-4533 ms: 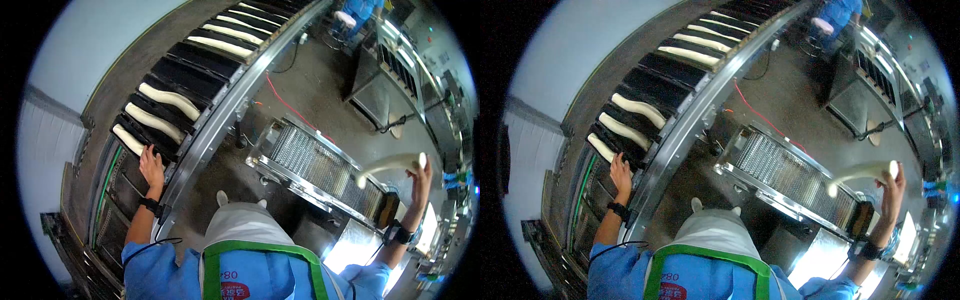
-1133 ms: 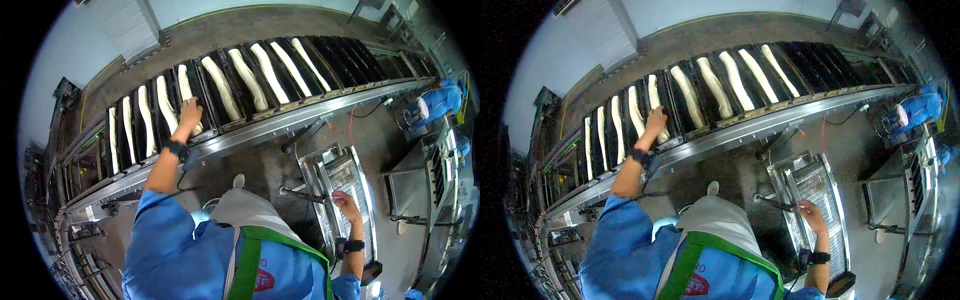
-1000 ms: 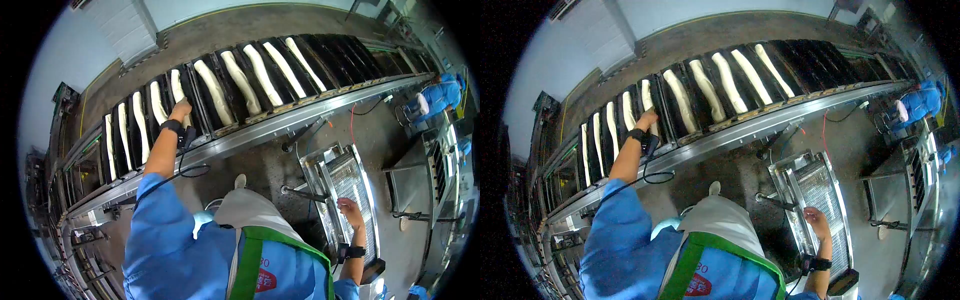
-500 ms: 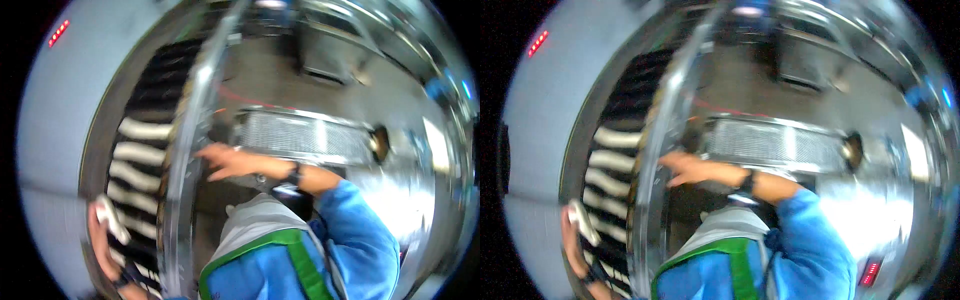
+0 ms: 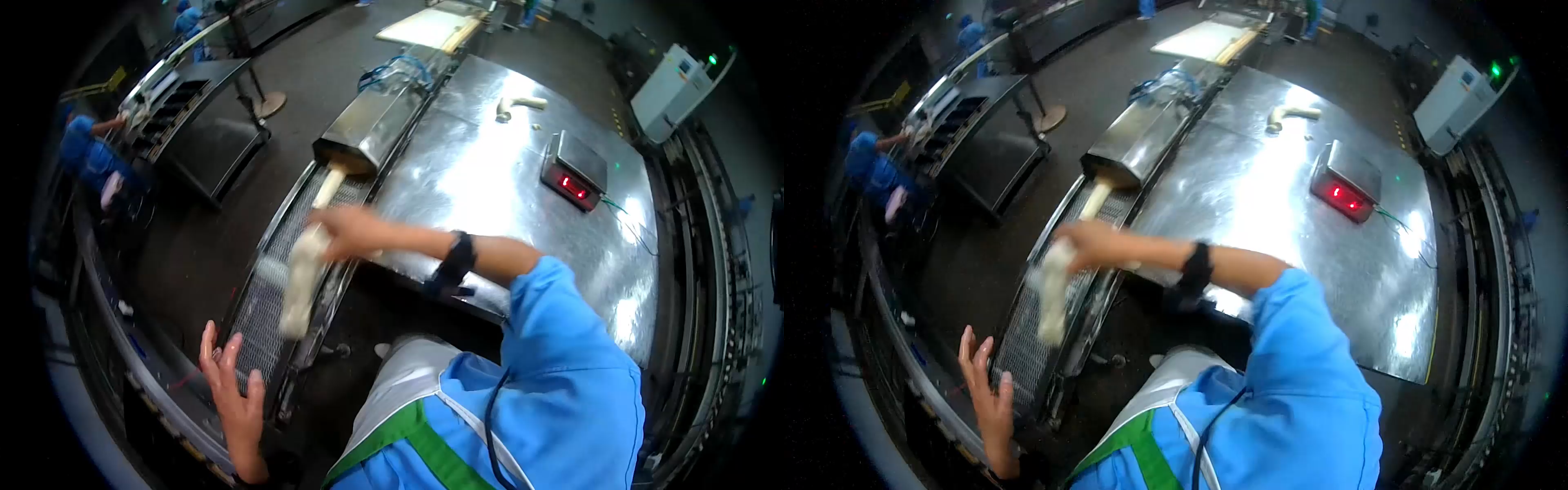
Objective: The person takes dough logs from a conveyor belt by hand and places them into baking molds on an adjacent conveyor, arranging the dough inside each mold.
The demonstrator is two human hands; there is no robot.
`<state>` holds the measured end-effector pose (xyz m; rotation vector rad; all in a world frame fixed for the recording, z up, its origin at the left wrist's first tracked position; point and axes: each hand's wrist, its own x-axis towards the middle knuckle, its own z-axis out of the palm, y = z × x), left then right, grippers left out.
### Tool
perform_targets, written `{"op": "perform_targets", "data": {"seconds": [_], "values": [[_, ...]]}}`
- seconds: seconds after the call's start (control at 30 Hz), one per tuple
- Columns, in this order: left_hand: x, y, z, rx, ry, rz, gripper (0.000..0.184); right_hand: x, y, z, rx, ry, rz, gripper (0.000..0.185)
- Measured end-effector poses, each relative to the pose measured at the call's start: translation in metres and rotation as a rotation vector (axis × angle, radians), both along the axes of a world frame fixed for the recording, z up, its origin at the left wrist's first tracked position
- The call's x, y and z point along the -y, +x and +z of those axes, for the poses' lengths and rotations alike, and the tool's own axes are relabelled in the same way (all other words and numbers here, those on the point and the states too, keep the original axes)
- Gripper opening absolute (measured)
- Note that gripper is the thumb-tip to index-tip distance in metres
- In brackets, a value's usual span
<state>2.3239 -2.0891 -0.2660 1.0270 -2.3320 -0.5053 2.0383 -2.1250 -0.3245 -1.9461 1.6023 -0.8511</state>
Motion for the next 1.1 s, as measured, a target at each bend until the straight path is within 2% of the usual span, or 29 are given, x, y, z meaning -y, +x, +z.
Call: {"op": "perform_targets", "data": {"seconds": [0.03,0.1,0.13,0.17,0.2,0.23,0.27,0.3,0.37,0.43,0.53,0.63,0.67,0.73,0.77,0.9,0.97,1.03,1.07,1.1], "values": [[0.013,-0.003,-0.001,-0.015,0.063,-0.005,0.032,0.011,-0.057,0.006,0.128,0.143,-0.065,0.047],[0.033,-0.001,-0.012,0.014,0.189,-0.044,0.030,0.016,-0.150,0.025,0.227,0.172,-0.347,0.050],[0.040,0.010,-0.022,0.000,0.192,-0.056,0.030,0.024,-0.190,0.022,-0.001,-0.028,-0.485,0.047],[0.044,0.009,-0.030,0.074,0.196,-0.052,0.030,0.018,-0.212,0.040,-0.188,-0.052,-0.650,0.046],[0.046,0.008,-0.038,0.149,0.200,-0.045,0.030,0.024,-0.257,0.026,-0.247,-0.331,-0.696,0.044],[0.049,0.008,-0.043,0.150,0.205,-0.042,0.030,0.031,-0.304,0.016,-0.378,-0.367,-0.780,0.042],[0.050,0.009,-0.047,0.176,0.220,-0.034,0.030,0.025,-0.322,0.030,-0.586,-0.266,-0.812,0.043],[0.052,0.010,-0.050,0.203,0.235,-0.023,0.030,0.027,-0.350,0.022,-0.609,-0.128,-0.917,0.043],[0.056,0.016,-0.055,0.196,0.276,0.020,0.029,0.019,-0.356,0.013,-0.670,-0.264,-1.011,0.045],[0.059,0.026,-0.060,0.187,0.295,0.065,0.031,0.027,-0.352,0.001,-0.599,-0.160,-0.910,0.039],[0.054,0.038,-0.063,0.187,0.312,0.116,0.029,0.048,-0.304,-0.030,-0.172,0.246,-0.625,0.020],[0.045,0.054,-0.074,0.157,0.342,0.170,0.027,0.073,-0.255,-0.110,-0.246,0.387,-0.374,0.019],[0.043,0.061,-0.080,0.159,0.337,0.168,0.027,0.077,-0.222,-0.118,-0.168,0.419,-0.356,0.019],[0.032,0.076,-0.089,0.136,0.383,0.234,0.026,0.093,-0.189,-0.166,-0.294,0.107,-0.118,0.020],[0.026,0.083,-0.093,0.109,0.420,0.276,0.026,0.099,-0.159,-0.161,-0.353,0.236,-0.116,0.024],[-0.004,0.106,-0.096,0.121,0.526,0.432,0.027,0.133,-0.098,-0.183,-0.572,0.026,0.009,0.037],[-0.022,0.116,-0.091,0.144,0.536,0.532,0.027,0.156,-0.092,-0.202,-0.817,-0.139,-0.073,0.039],[-0.039,0.130,-0.095,0.022,0.596,0.604,0.026,0.167,-0.075,-0.179,-0.892,0.124,-0.139,0.038],[-0.051,0.142,-0.102,-0.009,0.576,0.616,0.025,0.176,-0.091,-0.194,-0.747,0.104,-0.095,0.035],[-0.064,0.148,-0.102,0.014,0.568,0.664,0.025,0.186,-0.112,-0.221,-0.689,-0.281,0.085,0.035]]}}
